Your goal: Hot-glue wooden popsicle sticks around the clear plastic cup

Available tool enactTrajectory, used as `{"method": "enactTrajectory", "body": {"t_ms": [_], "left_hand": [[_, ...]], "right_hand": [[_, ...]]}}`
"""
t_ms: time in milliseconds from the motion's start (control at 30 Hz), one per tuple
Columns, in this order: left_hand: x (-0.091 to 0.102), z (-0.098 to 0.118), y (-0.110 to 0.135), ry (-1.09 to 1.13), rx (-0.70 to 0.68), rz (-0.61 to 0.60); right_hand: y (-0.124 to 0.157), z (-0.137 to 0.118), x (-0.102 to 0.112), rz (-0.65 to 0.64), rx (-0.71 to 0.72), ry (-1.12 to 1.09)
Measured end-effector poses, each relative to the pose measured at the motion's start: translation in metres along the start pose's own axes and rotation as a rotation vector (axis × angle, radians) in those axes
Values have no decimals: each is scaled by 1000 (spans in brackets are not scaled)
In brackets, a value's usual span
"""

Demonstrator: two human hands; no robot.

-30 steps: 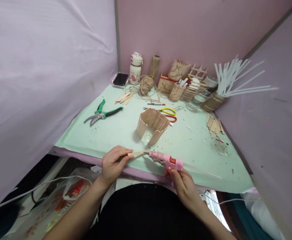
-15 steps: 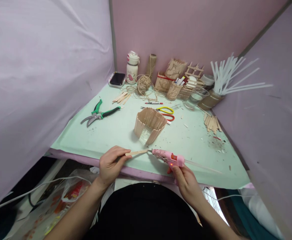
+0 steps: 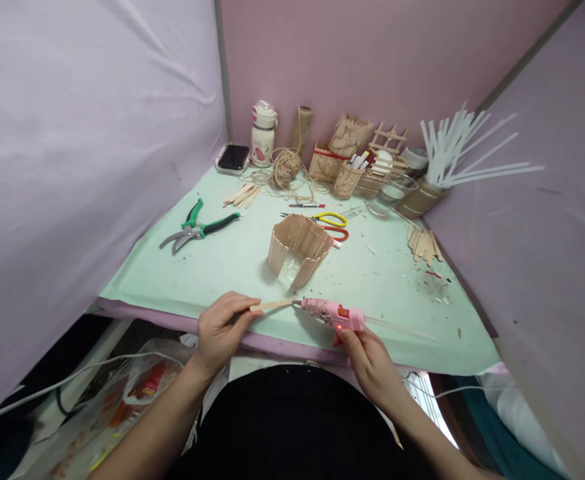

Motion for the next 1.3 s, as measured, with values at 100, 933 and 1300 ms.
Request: {"method": "enactTrajectory", "body": {"t_ms": [100,933,1300], "left_hand": [[0,2,0,4,-13,4],[11,-4,-5,15,109,85],[-6,55,1,-10,-443,-180]], "right_hand": [[-1,-1,0,-1,6,11],[-10,44,106,407,-67,268],[1,-3,24,-142,-156,-189]]}}
Point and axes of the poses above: each hand's wrist, its own y-axis away from the middle knuckle, its own x-axis out of the back of the hand, z = x × y, the point moved 8 cm from there along -y, towards the middle knuckle, and after that the axes turned 7 degrees about z, right-handed, at the moved point
